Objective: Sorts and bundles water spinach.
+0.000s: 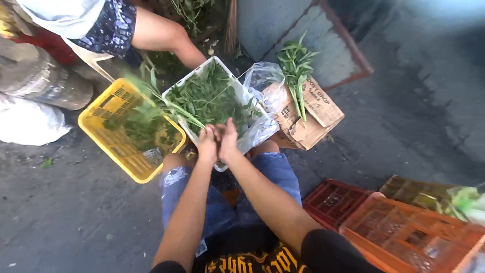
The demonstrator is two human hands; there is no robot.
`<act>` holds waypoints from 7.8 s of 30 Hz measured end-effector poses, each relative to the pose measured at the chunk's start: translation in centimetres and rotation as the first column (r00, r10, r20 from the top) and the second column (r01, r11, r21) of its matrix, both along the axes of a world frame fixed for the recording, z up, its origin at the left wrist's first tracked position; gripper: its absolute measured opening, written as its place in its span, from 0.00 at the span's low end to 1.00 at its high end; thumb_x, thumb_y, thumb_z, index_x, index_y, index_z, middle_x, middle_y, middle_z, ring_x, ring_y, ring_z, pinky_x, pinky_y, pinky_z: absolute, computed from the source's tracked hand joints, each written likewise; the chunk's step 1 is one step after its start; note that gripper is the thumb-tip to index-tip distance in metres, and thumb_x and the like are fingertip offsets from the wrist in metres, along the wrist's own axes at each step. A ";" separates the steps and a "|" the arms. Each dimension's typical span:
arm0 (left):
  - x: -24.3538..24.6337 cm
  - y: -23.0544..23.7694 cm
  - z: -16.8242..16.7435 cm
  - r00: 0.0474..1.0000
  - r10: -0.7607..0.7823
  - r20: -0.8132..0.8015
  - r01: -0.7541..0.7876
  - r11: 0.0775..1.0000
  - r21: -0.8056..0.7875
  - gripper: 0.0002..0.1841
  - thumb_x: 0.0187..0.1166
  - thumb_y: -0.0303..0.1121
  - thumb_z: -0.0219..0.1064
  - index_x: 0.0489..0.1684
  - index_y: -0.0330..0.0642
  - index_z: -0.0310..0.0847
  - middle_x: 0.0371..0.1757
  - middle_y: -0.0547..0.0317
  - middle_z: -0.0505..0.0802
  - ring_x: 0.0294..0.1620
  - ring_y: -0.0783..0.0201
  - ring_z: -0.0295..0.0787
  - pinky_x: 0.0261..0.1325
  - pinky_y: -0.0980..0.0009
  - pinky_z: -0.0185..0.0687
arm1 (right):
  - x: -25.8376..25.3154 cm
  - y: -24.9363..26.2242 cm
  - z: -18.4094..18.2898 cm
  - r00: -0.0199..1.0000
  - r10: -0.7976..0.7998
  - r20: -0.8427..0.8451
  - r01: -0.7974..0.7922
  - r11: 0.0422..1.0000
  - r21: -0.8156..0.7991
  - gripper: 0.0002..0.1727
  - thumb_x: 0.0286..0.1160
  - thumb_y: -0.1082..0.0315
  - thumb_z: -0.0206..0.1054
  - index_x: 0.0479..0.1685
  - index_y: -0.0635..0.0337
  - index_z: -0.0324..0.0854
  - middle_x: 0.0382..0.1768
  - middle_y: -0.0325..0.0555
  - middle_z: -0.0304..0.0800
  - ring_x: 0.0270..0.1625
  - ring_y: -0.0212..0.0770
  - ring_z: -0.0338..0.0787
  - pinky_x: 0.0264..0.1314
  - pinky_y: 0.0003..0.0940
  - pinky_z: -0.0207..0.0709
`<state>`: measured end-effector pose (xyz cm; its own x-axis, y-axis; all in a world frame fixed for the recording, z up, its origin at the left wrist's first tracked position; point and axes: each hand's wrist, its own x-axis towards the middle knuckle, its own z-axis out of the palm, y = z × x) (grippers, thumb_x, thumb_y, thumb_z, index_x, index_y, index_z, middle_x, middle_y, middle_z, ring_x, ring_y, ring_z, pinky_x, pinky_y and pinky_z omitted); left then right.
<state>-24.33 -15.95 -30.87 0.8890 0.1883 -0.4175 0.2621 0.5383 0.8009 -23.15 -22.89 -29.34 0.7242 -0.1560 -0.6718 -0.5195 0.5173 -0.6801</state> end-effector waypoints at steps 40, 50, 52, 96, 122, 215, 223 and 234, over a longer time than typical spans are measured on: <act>-1.3 -2.3 6.0 0.977 -0.088 -0.195 0.032 0.962 -0.271 0.19 0.93 0.49 0.52 0.53 0.42 0.79 0.29 0.64 0.81 0.14 0.74 0.65 0.18 0.79 0.65 | -5.2 -11.4 8.6 0.673 0.740 0.003 -0.009 0.012 -1.000 0.18 0.87 0.62 0.58 0.55 0.64 0.90 0.51 0.65 0.93 0.57 0.67 0.92 0.59 0.67 0.83; -1.1 -3.0 8.4 0.999 -0.031 0.008 0.031 0.995 -0.090 0.10 0.91 0.35 0.58 0.59 0.43 0.82 0.42 0.59 0.87 0.27 0.70 0.77 0.25 0.76 0.71 | -4.4 -10.0 7.0 0.571 0.793 -0.212 -0.364 0.013 -0.931 0.15 0.87 0.60 0.60 0.53 0.59 0.90 0.49 0.61 0.94 0.58 0.63 0.92 0.64 0.67 0.79; -0.8 -2.8 8.4 0.997 -0.032 0.067 0.033 0.999 -0.006 0.09 0.89 0.34 0.60 0.57 0.42 0.81 0.41 0.59 0.87 0.31 0.68 0.79 0.31 0.72 0.76 | -2.8 -9.9 7.2 0.525 0.832 -0.179 -0.432 0.079 -0.898 0.20 0.85 0.56 0.64 0.67 0.60 0.84 0.53 0.61 0.93 0.59 0.63 0.91 0.67 0.67 0.79; -0.5 -3.0 1.9 0.999 0.015 0.046 -0.012 0.998 -0.055 0.13 0.96 0.33 0.42 0.55 0.41 0.73 0.29 0.60 0.83 0.31 0.62 0.83 0.44 0.63 0.85 | -0.7 -2.2 -0.4 0.988 -0.025 0.152 0.003 0.990 0.144 0.43 0.91 0.34 0.31 0.47 0.63 0.81 0.26 0.45 0.85 0.32 0.42 0.86 0.43 0.43 0.85; 4.3 9.3 -1.7 0.975 0.157 -0.154 -0.207 0.892 -0.401 0.17 0.97 0.44 0.39 0.44 0.54 0.73 0.29 0.67 0.80 0.27 0.68 0.81 0.39 0.67 0.87 | 12.1 -5.8 -5.7 0.505 0.819 -0.274 -0.191 -0.204 -0.960 0.16 0.86 0.54 0.63 0.52 0.53 0.92 0.59 0.50 0.92 0.68 0.56 0.86 0.75 0.58 0.76; 0.6 12.6 -1.2 0.953 0.252 -0.171 -0.304 0.815 -0.494 0.19 0.96 0.48 0.39 0.42 0.56 0.77 0.23 0.69 0.78 0.23 0.68 0.77 0.33 0.69 0.82 | 11.1 -7.5 -6.7 0.791 0.561 -0.246 -0.542 0.456 -0.706 0.23 0.88 0.62 0.63 0.74 0.66 0.75 0.58 0.62 0.90 0.56 0.53 0.93 0.62 0.51 0.87; -0.3 10.8 -1.2 0.960 0.231 -0.157 -0.276 0.865 -0.419 0.17 0.97 0.44 0.39 0.47 0.52 0.74 0.23 0.67 0.77 0.20 0.67 0.76 0.28 0.69 0.81 | 10.8 -6.7 -0.9 0.815 0.545 -0.196 -0.534 0.577 -0.618 0.23 0.93 0.49 0.53 0.70 0.53 0.78 0.41 0.45 0.84 0.24 0.34 0.73 0.26 0.32 0.71; -2.6 8.0 -0.7 0.980 0.129 -0.153 -0.168 0.944 -0.283 0.14 0.97 0.44 0.43 0.52 0.52 0.74 0.24 0.67 0.77 0.20 0.68 0.75 0.28 0.70 0.79 | 7.0 -9.7 -0.2 0.714 0.584 -0.386 -0.623 0.279 -0.731 0.21 0.94 0.59 0.52 0.70 0.65 0.80 0.67 0.62 0.86 0.67 0.56 0.89 0.71 0.56 0.81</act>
